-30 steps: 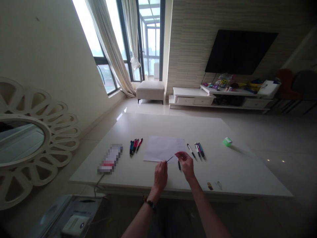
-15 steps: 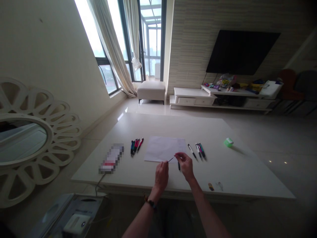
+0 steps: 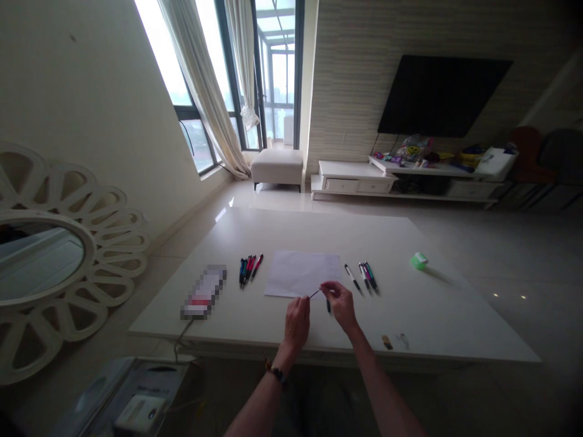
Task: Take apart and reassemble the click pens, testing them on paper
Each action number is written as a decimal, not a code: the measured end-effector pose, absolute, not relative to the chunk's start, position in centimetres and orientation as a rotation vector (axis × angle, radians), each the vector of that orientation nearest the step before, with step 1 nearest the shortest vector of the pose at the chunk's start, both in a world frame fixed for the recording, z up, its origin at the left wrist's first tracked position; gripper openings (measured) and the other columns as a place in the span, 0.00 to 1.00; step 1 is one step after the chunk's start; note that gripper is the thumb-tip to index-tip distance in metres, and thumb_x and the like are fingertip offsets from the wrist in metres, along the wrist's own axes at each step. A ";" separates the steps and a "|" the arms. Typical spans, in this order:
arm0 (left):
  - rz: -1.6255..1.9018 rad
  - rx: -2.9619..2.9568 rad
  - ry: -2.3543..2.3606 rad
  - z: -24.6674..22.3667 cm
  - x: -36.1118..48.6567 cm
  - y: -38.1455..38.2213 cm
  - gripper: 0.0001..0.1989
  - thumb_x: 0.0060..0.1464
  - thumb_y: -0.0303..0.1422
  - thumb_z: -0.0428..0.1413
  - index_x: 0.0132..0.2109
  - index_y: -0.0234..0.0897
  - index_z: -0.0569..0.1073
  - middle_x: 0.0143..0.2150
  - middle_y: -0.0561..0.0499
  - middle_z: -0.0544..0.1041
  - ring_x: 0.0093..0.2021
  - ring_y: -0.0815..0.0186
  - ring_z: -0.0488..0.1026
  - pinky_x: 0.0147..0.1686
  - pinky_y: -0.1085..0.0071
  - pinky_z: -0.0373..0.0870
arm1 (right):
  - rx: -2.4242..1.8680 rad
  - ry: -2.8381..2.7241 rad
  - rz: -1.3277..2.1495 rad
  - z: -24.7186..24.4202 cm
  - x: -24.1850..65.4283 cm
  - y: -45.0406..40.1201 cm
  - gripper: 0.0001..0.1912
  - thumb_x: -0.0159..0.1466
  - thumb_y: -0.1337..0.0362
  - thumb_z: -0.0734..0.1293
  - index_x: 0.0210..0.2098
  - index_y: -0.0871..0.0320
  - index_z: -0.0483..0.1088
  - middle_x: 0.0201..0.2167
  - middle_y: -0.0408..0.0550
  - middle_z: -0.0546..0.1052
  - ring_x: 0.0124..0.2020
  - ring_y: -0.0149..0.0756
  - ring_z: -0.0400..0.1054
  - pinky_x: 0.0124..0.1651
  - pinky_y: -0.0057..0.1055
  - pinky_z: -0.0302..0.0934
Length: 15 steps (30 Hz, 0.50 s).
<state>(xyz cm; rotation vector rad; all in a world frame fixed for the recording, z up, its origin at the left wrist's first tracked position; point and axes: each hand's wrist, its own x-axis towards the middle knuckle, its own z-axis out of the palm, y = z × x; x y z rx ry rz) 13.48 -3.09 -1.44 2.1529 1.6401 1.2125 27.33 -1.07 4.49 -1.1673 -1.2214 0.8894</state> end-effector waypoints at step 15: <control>1.196 2.178 1.671 -1.5 13.5 -3.1 0.11 0.61 0.32 0.39 0.42 0.39 0.66 0.32 0.50 0.69 0.34 0.66 0.66 0.35 0.68 0.64 | -1.408 -1.474 0.846 2.2 27.5 -0.9 0.16 0.51 0.51 0.68 0.29 0.59 0.72 0.25 0.49 0.76 0.27 0.37 0.69 0.30 0.30 0.63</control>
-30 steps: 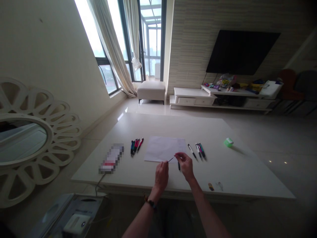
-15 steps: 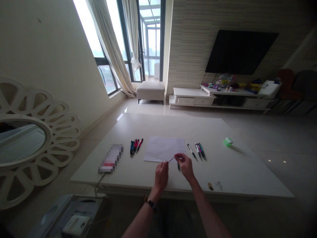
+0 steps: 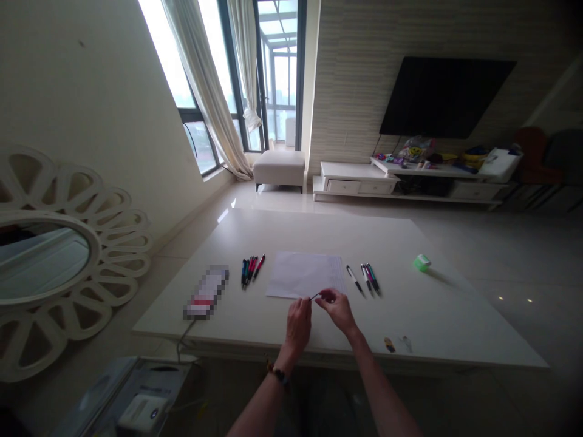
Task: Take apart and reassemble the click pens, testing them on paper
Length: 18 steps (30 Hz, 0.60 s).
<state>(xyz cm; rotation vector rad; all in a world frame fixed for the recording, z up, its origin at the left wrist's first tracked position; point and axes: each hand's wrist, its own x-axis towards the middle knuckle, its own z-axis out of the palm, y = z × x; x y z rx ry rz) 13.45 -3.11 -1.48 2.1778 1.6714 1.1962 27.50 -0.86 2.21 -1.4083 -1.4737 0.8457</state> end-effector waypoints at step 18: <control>1.178 2.166 1.652 -1.2 13.4 -3.0 0.10 0.61 0.32 0.40 0.40 0.39 0.66 0.32 0.51 0.69 0.33 0.67 0.67 0.34 0.70 0.64 | -1.190 -0.958 0.889 4.2 27.8 -1.3 0.17 0.57 0.50 0.63 0.30 0.60 0.66 0.22 0.47 0.74 0.19 0.30 0.66 0.17 0.23 0.57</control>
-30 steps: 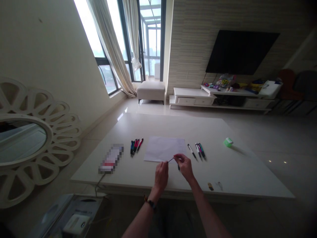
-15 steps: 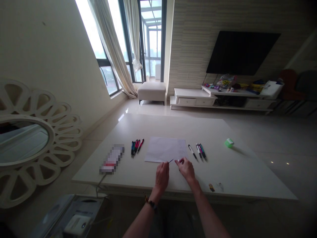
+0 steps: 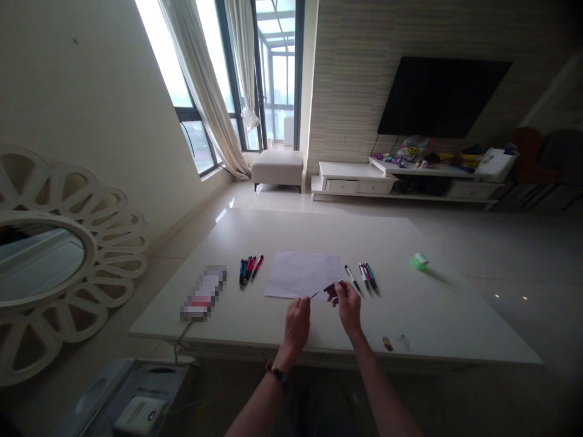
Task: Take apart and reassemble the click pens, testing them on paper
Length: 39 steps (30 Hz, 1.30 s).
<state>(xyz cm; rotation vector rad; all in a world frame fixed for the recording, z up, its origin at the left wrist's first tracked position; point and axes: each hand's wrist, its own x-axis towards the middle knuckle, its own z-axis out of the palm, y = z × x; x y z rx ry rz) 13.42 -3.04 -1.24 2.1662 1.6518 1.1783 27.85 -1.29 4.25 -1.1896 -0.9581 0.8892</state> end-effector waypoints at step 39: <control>1.199 2.122 1.625 -1.2 13.5 -3.2 0.13 0.62 0.33 0.38 0.39 0.39 0.66 0.32 0.50 0.69 0.34 0.66 0.67 0.36 0.68 0.64 | -1.305 -1.138 0.696 5.7 26.3 -2.4 0.17 0.60 0.51 0.60 0.30 0.59 0.66 0.21 0.44 0.72 0.17 0.27 0.62 0.21 0.22 0.57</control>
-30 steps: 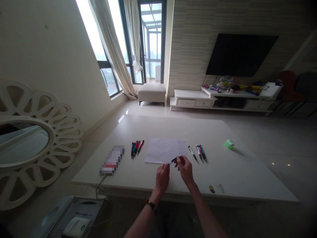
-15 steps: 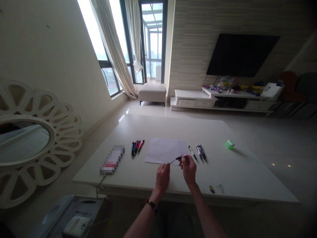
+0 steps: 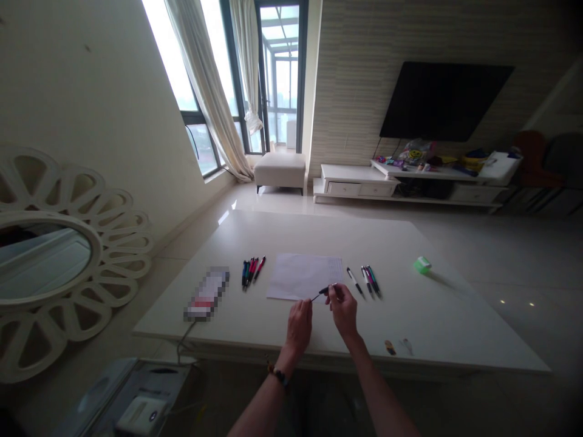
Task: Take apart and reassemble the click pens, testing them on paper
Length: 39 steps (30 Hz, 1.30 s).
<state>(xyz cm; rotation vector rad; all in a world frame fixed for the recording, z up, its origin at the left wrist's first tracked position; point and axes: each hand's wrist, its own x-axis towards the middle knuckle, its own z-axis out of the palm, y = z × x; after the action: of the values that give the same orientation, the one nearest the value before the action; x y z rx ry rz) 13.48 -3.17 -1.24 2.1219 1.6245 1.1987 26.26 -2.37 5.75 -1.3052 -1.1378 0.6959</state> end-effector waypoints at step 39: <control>1.112 2.442 1.630 -2.2 13.5 -3.0 0.08 0.60 0.30 0.44 0.42 0.39 0.67 0.33 0.51 0.71 0.35 0.66 0.67 0.37 0.69 0.60 | -1.364 -1.691 0.937 5.4 28.7 -2.2 0.20 0.60 0.53 0.59 0.17 0.58 0.60 0.11 0.37 0.60 0.16 0.27 0.56 0.22 0.24 0.50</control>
<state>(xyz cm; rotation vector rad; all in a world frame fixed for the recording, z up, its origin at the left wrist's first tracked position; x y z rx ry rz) 13.55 -3.03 -2.16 2.4418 1.6303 1.1121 28.69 -2.22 5.37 -1.3643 -1.6908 0.9371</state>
